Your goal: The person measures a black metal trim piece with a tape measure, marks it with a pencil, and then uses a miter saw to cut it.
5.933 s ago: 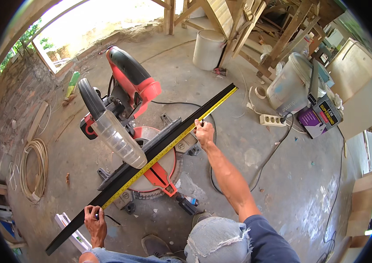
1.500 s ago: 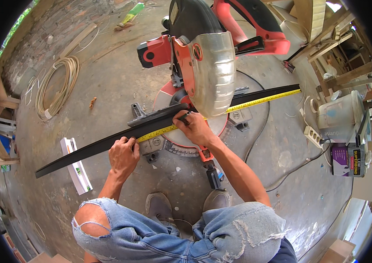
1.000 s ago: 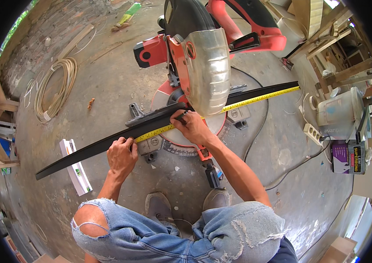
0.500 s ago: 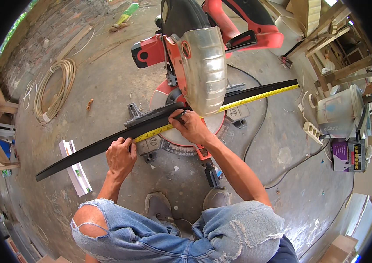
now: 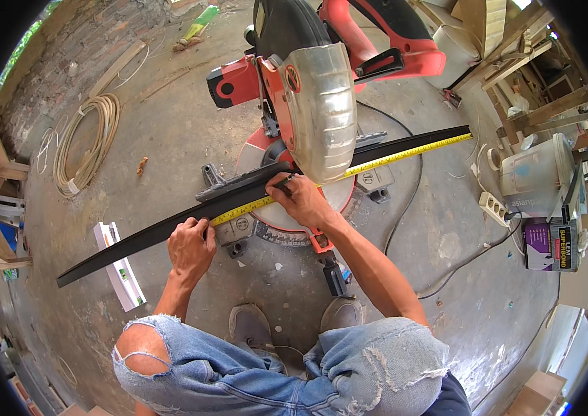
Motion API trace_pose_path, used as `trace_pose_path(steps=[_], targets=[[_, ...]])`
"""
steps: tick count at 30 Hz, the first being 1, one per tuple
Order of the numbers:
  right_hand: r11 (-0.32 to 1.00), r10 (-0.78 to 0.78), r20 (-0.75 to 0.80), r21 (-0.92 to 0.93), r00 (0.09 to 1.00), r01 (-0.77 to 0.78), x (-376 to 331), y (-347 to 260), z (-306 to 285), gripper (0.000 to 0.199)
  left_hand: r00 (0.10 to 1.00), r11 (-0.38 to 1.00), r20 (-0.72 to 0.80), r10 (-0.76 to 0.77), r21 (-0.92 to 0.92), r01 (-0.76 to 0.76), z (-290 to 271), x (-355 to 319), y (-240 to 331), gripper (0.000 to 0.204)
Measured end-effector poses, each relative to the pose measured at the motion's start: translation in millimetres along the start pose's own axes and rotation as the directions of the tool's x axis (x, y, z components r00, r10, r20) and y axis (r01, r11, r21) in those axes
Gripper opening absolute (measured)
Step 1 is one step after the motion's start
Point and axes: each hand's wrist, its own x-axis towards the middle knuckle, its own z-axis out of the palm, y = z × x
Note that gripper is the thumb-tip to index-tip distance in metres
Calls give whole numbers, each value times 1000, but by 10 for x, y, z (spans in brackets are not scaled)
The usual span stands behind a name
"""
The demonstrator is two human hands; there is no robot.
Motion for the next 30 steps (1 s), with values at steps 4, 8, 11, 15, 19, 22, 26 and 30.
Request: trace_pose_path(steps=[4,8,11,15,19,22,26,30], targets=[[1000,-14,4,5,1000,14,10,-3,-11,16,1000,1000,-16,15,-2,-15,8,4,-3,18],[1000,0,13,9,1000,0,5,-8,-19,15,1000,1000,7,0,15,0,-14,22,20,18],[999,37,25,27,999,-37,7,-19,-19,15,1000,1000,11,-5,27,5,-26,25,22,18],[1000,20,26,10,999,-20,-1,13,-24,15,1000,1000,4,-2,20,2,22,25,22,18],[1000,12,23,22,1000,-12,11,12,-4,15,1000,999,9,-7,35,7,-24,29,30,18],[998,-36,35,53,999,34,14,58,-4,16,1000,999,11,-12,39,11,-15,33,41,18],[999,-30,40,43,999,28,8,75,-6,16,1000,1000,2,-7,28,7,-7,33,40,17],[998,-38,42,57,998,36,15,66,2,16,1000,999,-4,-8,38,8,-15,30,31,18]])
